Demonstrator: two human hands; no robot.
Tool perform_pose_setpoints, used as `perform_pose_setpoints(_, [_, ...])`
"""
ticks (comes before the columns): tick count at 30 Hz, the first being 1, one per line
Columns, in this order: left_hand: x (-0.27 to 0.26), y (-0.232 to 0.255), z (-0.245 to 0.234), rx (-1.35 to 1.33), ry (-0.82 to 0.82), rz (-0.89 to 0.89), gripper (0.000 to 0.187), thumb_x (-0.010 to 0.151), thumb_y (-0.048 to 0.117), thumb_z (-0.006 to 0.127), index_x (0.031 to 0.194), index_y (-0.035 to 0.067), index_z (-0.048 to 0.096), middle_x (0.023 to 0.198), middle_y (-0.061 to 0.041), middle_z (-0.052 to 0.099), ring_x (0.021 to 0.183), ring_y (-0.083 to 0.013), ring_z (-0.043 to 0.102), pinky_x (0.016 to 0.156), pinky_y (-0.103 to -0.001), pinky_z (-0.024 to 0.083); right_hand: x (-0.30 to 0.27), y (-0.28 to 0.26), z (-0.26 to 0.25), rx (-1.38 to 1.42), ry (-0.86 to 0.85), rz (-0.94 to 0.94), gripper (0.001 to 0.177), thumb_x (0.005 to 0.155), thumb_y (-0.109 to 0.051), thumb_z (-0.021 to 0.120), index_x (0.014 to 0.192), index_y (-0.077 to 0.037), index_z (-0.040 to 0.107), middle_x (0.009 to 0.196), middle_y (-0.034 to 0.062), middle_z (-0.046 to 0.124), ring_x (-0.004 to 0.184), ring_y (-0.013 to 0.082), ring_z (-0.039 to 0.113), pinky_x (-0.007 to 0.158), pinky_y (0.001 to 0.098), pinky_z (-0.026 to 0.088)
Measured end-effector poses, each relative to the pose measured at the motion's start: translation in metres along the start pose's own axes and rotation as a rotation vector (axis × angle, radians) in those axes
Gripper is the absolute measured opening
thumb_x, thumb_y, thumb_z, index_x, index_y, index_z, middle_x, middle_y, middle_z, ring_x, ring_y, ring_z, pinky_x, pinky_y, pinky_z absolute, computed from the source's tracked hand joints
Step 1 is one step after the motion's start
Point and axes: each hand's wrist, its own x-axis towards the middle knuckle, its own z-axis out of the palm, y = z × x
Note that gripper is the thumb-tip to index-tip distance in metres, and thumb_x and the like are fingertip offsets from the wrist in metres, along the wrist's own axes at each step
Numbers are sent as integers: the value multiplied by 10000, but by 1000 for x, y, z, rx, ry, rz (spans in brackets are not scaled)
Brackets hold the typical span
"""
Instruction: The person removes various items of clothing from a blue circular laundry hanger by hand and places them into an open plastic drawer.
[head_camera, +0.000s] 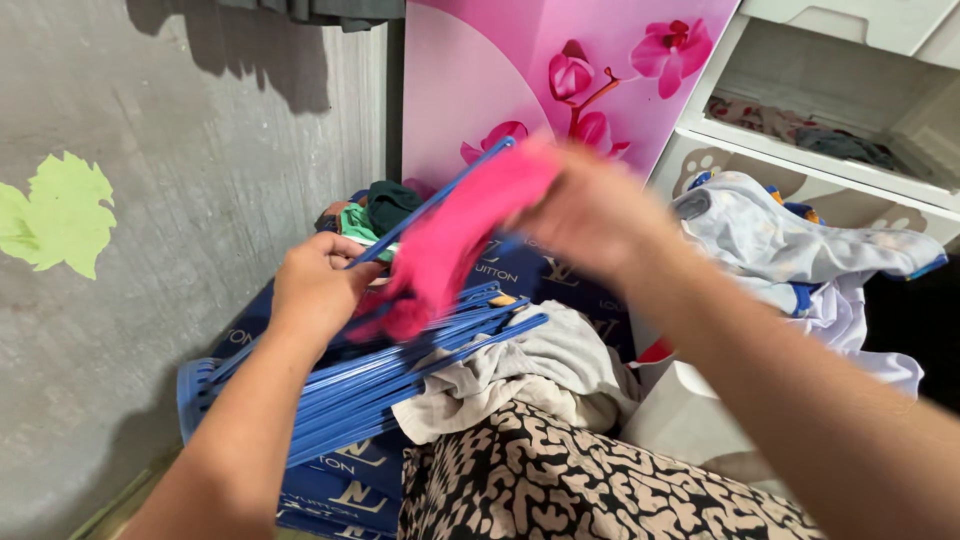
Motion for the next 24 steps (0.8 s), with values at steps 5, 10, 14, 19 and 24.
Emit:
perform_pose_setpoints(5, [-1, -1, 2, 203, 92, 5, 265, 791, 188, 828, 1021, 105, 726, 959, -63, 795, 840, -189, 768, 768, -336, 563, -10, -125, -66, 345, 27, -233, 213, 1096, -162, 630, 1102, 49, 655, 914, 142, 629, 904, 255, 625, 1124, 486, 543])
perform_pose_setpoints(10, [-20, -1, 9, 770, -231, 12, 533, 772, 465, 788, 1244, 242, 682, 1365, -40, 636, 1277, -256, 560, 1036, -466, 463, -17, -146, -91, -6, 384, -234, 217, 1012, -268, 591, 1104, -89, 674, 1116, 71, 720, 1141, 234, 678, 1063, 483, 513])
perform_pose_setpoints(14, [-48, -12, 18, 1123, -488, 21, 864, 825, 720, 633, 1520, 254, 418, 1589, -70, 366, 1498, -301, 249, 1185, -565, 211, 19, -116, -114, -40, 621, 39, 196, 1032, -231, 612, 1190, -116, 601, 1176, 172, 611, 1148, 279, 651, 1023, 550, 520])
perform_pose_setpoints(19, [-57, -21, 15, 1170, -490, 143, 955, 840, 735, 589, 1562, 183, 295, 1606, -111, 292, 1499, -338, 181, 1187, -558, 122, 111, -92, -141, 218, 567, 99, 202, 1035, -233, 592, 1171, -84, 599, 1228, 136, 604, 1140, 264, 664, 1037, 527, 556])
perform_pose_setpoints(24, [-60, -22, 12, 1134, -466, 199, 956, 828, 680, 665, 1542, 155, 304, 1564, -143, 329, 1477, -362, 197, 1188, -557, 110, 172, -102, -111, -53, 344, 68, 124, 1009, -212, 579, 1030, -92, 602, 1267, 119, 620, 1151, 304, 626, 1025, 542, 513])
